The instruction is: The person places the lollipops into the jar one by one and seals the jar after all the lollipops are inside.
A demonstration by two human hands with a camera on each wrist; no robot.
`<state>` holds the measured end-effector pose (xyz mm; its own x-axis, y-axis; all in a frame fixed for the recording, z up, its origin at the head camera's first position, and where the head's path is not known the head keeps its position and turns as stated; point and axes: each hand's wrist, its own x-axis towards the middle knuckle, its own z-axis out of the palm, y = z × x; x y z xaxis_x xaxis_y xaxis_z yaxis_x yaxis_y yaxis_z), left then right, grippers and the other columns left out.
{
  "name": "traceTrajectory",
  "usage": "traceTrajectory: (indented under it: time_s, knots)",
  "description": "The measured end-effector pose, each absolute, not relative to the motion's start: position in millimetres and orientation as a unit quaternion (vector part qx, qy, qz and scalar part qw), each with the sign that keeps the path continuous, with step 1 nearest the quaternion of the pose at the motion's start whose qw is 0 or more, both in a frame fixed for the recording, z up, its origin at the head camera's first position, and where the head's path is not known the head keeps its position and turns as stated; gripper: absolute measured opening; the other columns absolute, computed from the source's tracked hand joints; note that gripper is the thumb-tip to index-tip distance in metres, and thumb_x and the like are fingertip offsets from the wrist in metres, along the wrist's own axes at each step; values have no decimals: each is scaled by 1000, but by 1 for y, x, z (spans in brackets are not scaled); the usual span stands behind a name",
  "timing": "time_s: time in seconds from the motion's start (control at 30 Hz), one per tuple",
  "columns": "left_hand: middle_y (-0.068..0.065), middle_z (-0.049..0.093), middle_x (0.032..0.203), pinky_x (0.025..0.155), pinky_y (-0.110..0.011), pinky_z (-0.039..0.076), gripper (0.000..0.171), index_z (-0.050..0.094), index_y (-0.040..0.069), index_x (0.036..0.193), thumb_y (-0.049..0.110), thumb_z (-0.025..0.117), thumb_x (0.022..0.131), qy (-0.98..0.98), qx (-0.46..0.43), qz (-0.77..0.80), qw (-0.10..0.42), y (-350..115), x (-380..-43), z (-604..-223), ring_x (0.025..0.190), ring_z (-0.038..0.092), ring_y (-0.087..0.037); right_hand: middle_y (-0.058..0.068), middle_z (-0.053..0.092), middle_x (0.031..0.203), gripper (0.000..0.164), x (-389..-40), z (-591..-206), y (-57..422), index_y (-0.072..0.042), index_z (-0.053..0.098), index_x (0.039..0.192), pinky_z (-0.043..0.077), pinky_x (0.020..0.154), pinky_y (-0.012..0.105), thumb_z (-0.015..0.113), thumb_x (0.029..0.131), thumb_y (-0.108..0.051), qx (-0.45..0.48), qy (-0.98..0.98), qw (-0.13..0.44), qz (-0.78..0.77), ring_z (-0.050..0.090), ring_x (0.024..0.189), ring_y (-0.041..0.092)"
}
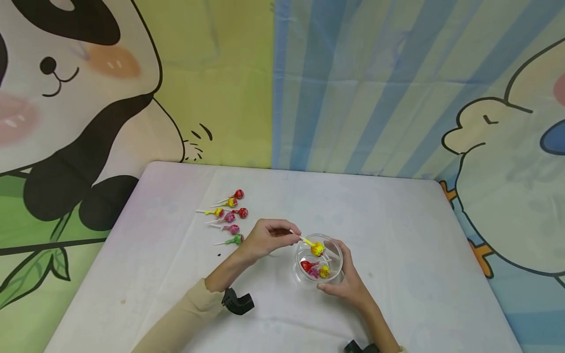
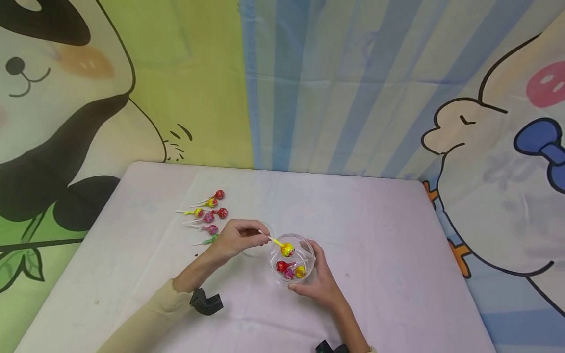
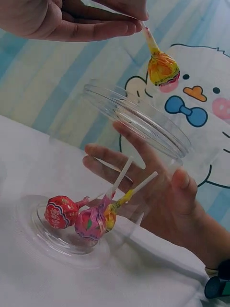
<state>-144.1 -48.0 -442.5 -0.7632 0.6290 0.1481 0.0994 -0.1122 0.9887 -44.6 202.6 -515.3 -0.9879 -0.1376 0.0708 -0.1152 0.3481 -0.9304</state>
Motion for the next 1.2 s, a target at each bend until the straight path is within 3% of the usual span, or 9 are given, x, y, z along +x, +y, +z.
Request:
traceTrajectory:
  time_s: [0.13,0.33,0.43,0.67,0.73,0.87,1.0,1.1,1.2]
  knots:
    - [-17,69,101,78,-23,56,25,69,-2,105,19,68,91,638,311,678,193,-42,-142,-441,84,64,-7,18,40,148,102,-45,-515,203,-20,22,148,22,107,73,84,67,-12,-81,821,10,-565,40,134,21]
    - [-17,71,98,76,-25,58,18,70,-2,104,10,68,90,646,357,650,177,-30,-140,-440,83,65,-5,19,40,147,104,-46,-516,204,-17,21,149,21,105,76,84,66,-12,-100,822,-2,-561,38,133,43]
    - [-13,73,95,74,-24,57,16,72,2,103,9,70,88,666,369,626,171,-24,-138,-438,80,64,-4,20,40,147,104,-47,-516,204,-17,21,149,22,104,76,84,66,-10,-104,820,-3,-563,38,131,45]
    - [-2,74,93,71,-20,55,16,75,12,101,21,72,88,714,383,564,160,-8,-132,-425,77,60,-2,15,37,149,105,-45,-518,206,-23,19,149,29,105,71,85,68,-16,-82,827,11,-556,41,128,-1]
    - [-1,74,94,69,-19,54,16,75,12,100,21,73,87,723,386,551,157,-3,-130,-422,76,60,-2,11,37,150,105,-45,-518,207,-25,19,150,30,106,70,84,69,-19,-81,829,15,-553,39,126,-7]
    - [0,75,95,65,-16,52,14,76,12,98,18,74,86,744,389,520,157,4,-128,-420,70,57,0,4,37,149,106,-45,-519,208,-25,18,150,38,111,48,85,68,-15,-90,829,16,-551,41,127,-6]
    - [-1,75,83,57,-17,52,10,76,13,95,17,74,86,749,371,514,193,10,-125,-420,58,57,2,0,35,150,107,-45,-519,210,-22,16,151,39,104,23,83,69,-9,-108,817,17,-567,43,128,-4]
    - [-4,71,69,50,-22,53,10,76,12,94,18,73,86,742,351,526,222,12,-123,-421,48,58,-2,0,33,149,106,-45,-518,210,-22,15,152,42,99,19,82,71,-8,-114,808,21,-578,44,126,-3]
    - [-3,71,69,47,-23,52,12,76,13,94,21,74,86,747,339,527,221,13,-121,-422,44,57,-3,2,34,149,107,-45,-517,210,-23,14,152,44,101,28,82,71,-9,-115,812,21,-572,44,125,-3]
